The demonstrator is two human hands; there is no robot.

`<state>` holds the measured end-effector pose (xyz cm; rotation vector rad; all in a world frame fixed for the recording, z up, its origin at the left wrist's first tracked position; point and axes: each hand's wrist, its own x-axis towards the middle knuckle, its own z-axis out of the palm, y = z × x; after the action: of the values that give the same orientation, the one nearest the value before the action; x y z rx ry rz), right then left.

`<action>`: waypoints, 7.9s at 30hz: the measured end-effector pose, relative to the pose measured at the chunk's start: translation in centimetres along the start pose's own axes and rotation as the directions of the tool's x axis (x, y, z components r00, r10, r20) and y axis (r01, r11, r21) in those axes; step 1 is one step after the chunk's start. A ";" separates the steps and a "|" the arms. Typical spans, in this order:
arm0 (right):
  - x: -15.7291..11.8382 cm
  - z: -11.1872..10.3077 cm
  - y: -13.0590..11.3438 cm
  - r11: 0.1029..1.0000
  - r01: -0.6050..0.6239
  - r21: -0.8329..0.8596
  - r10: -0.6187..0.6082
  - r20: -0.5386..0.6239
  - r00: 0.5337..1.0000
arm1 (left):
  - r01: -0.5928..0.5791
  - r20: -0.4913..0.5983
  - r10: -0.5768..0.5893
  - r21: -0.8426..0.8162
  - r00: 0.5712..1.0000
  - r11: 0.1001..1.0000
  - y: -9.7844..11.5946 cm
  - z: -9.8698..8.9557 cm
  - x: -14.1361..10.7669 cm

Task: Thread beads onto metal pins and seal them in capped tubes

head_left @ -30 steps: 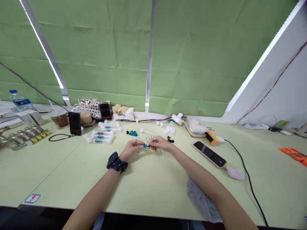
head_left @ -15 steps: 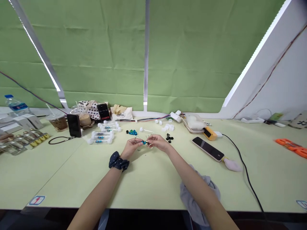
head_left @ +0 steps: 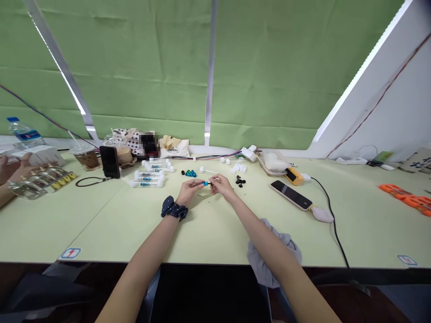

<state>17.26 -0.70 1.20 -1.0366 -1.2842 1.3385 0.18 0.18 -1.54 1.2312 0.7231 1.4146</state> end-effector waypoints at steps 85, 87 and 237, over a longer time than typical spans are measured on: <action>-0.7 -0.4 0.0 0.999 -0.021 0.028 0.018 0.111 0.994 | 0.017 -0.009 -0.016 0.141 1.000 0.990 0.5 0.7 -0.6; -0.3 -0.5 0.4 1.000 -0.025 0.017 0.024 0.059 0.998 | 0.019 0.028 -0.024 0.147 0.999 0.989 0.5 0.9 -0.7; 3.6 -6.0 1.1 0.769 0.479 0.424 -0.084 -0.675 0.733 | -0.409 0.409 0.014 0.913 0.912 0.002 0.7 2.0 9.4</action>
<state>22.43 3.92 -0.18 -0.6949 -0.4431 0.9066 2.85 8.54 2.35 2.7574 1.4903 0.6732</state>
